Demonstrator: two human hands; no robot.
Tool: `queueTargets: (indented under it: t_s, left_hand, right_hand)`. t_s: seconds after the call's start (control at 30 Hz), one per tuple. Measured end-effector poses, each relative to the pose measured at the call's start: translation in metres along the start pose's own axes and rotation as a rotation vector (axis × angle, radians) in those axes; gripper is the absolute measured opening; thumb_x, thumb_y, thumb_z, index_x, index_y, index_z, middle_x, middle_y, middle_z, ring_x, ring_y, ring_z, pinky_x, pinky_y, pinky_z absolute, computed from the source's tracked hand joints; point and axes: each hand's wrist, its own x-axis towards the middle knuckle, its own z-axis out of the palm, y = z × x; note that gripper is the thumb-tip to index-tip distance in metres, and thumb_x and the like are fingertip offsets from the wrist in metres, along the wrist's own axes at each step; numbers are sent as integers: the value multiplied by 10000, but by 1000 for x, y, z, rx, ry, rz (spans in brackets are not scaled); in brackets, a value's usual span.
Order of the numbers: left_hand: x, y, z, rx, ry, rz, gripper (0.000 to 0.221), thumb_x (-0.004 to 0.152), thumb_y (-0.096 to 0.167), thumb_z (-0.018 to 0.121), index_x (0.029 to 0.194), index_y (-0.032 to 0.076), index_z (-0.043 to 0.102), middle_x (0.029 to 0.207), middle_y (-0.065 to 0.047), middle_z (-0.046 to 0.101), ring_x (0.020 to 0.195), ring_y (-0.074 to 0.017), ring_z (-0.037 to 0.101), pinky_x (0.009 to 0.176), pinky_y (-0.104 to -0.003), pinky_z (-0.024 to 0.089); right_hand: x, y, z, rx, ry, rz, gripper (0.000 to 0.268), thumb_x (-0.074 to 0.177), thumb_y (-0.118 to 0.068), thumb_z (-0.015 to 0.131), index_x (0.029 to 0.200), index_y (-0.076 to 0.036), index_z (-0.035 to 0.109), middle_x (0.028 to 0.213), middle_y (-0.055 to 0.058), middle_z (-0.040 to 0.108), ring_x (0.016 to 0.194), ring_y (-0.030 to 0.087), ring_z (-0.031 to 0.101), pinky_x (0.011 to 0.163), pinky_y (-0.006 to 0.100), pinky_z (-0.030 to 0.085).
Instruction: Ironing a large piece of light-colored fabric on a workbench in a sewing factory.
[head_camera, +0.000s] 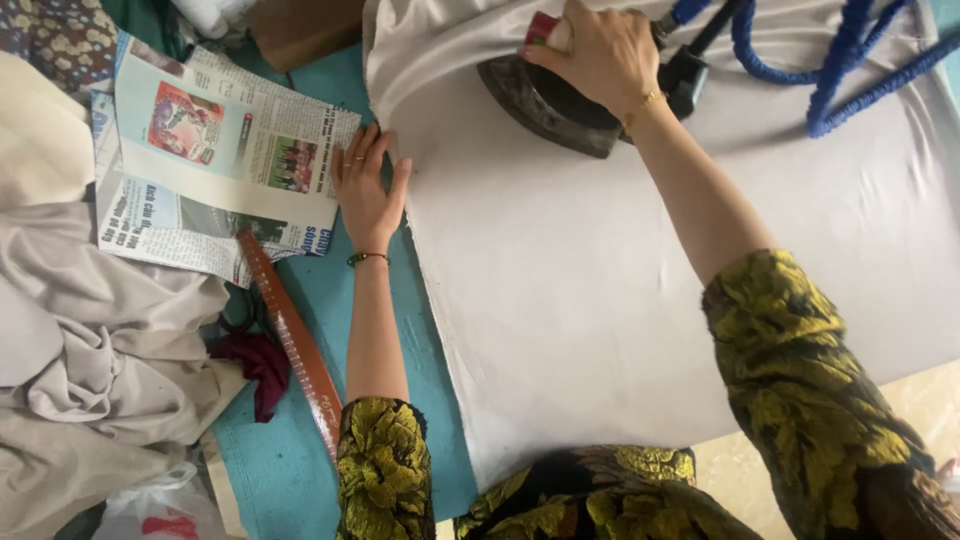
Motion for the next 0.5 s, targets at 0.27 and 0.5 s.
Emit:
queueTargets:
  t_s: [0.27,0.5]
  left_hand:
    - [-1,-2,1,17,24,23,606,1079,562,426,1318,89,719,1444,-93,627,1404,-277,498,1221,-522,227]
    - [-3,-17,14,82,61,61,488,1062,518,627,1366,139,681,1446,-93,632,1374,-260,539,1190,-505,266]
  right_hand:
    - [-44,-20,-31,187,-198,-13,587,969,-700,715,907,-118,671,806,179,708,754,428,694,607,535,525]
    - [-220,-65,-120,130,-121,-163,581,776,-812,654,753,-238,739,545,51,671,488,274,672,499,388,556]
